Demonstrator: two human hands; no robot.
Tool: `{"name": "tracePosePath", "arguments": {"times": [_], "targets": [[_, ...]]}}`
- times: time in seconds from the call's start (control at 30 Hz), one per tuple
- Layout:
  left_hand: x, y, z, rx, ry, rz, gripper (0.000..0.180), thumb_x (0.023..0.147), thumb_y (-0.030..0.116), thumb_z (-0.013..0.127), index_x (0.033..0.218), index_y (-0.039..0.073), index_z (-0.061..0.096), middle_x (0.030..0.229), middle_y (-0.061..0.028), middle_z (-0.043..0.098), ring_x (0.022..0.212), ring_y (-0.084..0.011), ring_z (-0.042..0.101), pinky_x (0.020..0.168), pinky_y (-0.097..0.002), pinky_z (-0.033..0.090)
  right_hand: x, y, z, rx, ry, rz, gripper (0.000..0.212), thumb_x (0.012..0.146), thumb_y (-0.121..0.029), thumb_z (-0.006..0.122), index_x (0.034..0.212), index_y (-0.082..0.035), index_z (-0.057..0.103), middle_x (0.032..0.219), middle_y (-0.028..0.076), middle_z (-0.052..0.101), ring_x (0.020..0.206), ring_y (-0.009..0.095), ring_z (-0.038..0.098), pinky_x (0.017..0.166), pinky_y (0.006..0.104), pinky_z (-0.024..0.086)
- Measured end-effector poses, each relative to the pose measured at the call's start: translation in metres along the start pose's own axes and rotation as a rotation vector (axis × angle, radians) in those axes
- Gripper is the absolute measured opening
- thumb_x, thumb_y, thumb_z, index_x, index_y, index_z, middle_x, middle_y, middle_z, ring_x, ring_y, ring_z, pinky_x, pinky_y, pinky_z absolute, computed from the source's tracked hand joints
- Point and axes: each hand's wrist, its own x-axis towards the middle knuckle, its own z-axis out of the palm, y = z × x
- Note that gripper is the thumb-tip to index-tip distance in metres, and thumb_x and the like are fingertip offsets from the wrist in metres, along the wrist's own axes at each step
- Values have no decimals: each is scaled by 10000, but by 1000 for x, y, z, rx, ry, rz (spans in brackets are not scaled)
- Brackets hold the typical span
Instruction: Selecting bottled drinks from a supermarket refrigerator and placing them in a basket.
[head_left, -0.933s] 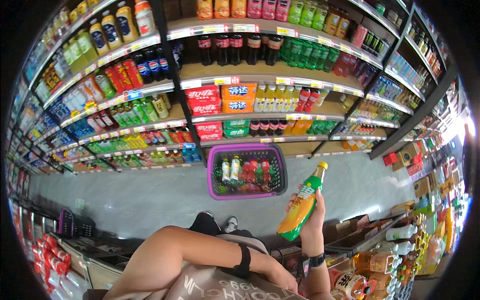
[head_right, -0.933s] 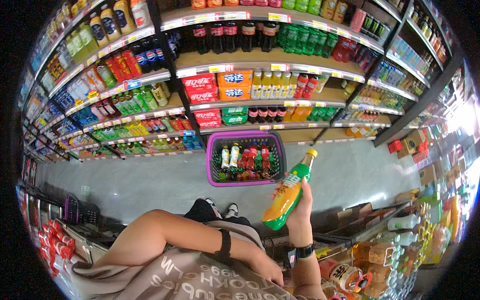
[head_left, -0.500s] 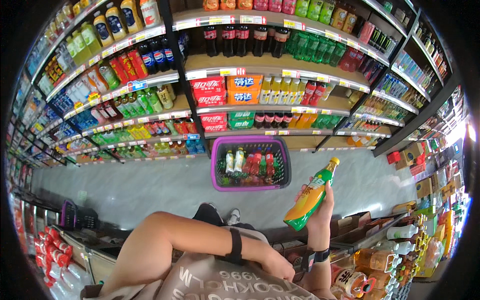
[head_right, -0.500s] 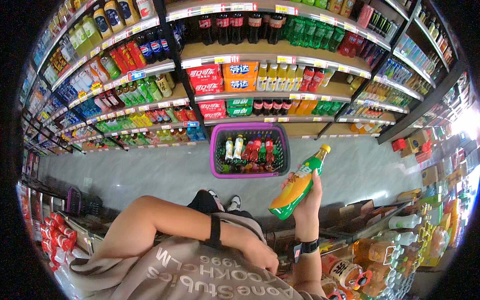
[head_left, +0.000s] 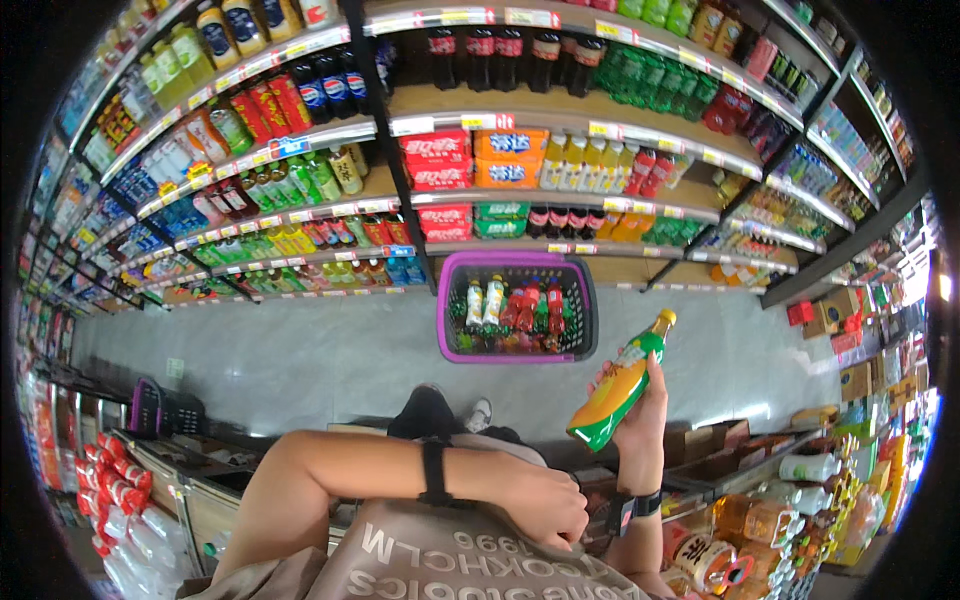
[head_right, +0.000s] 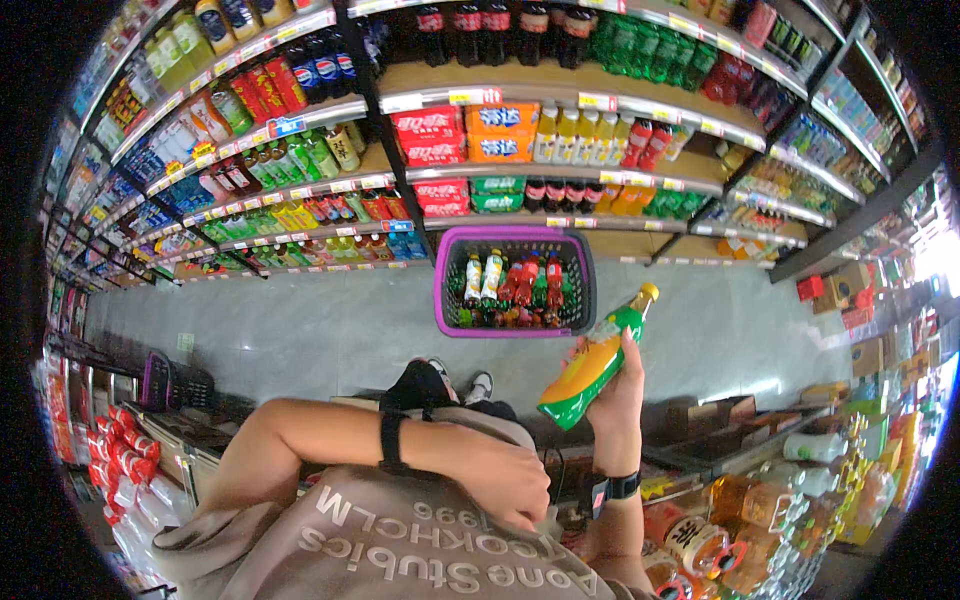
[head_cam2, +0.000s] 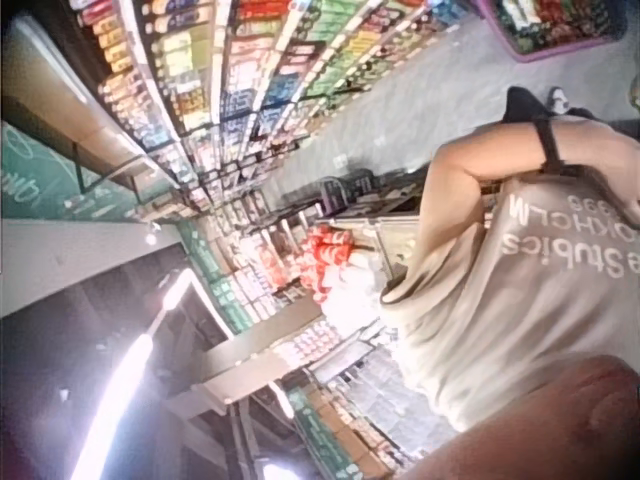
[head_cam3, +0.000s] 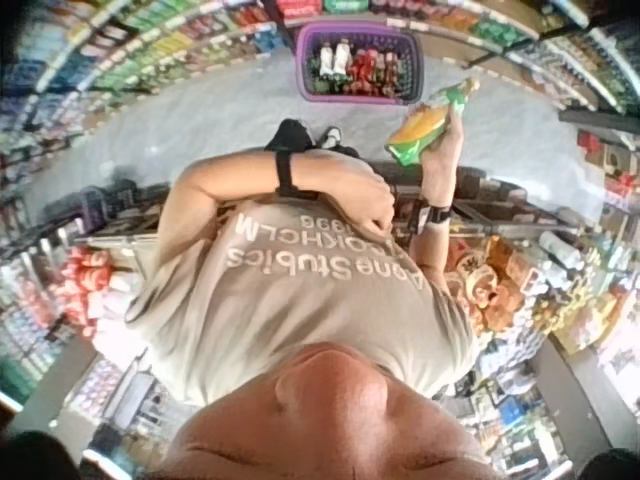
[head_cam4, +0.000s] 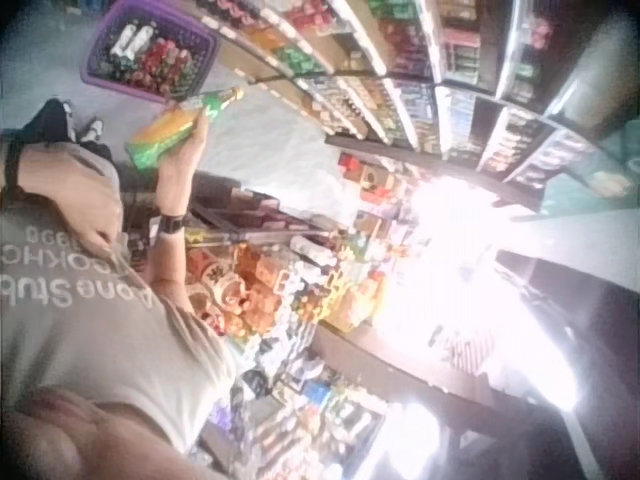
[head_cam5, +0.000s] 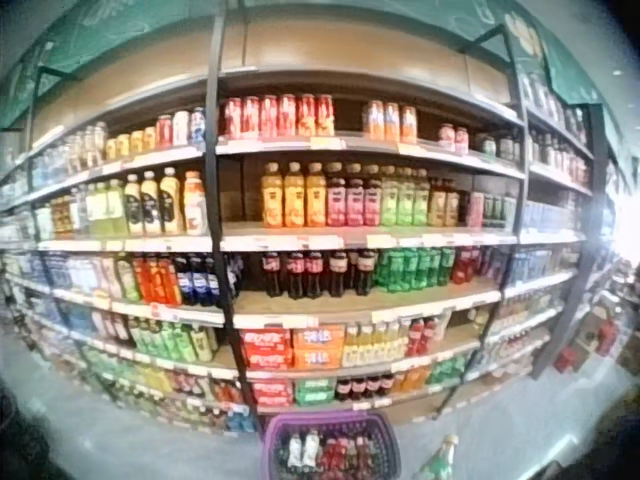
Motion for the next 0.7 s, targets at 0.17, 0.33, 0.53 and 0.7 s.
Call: {"name": "tracePosePath", "arguments": {"times": [0.17,0.33,0.53,0.7], "targets": [[-84,12,-30,-167,493,-223,393,999,363,625,806,35,723,695,-202,634,589,-343,623,582,-448,468,5,28,8,-88,70,26,564,962,-578,603,1208,-70,589,983,130,664,867,283,650,825,481,547],[-169,18,-26,-149,968,-459,268,1014,252,656,894,34,754,664,-120,666,519,-178,552,527,-335,417,15,51,11,-122,-121,262,603,966,-624,548,1199,-70,593,897,119,658,732,243,640,679,402,547],[-215,30,-10,-252,1158,-510,328,1004,239,682,779,1,692,565,-66,557,506,-97,476,497,-310,358,12,68,37,-262,-141,215,604,961,-609,546,1218,-64,583,862,121,652,696,247,642,637,384,542],[-197,19,-5,-169,1036,-443,272,907,240,794,784,32,668,553,-90,505,467,-163,382,483,-336,299,14,74,39,-258,-190,195,565,968,-554,573,1239,-58,563,900,139,664,742,266,661,692,413,565]]}}
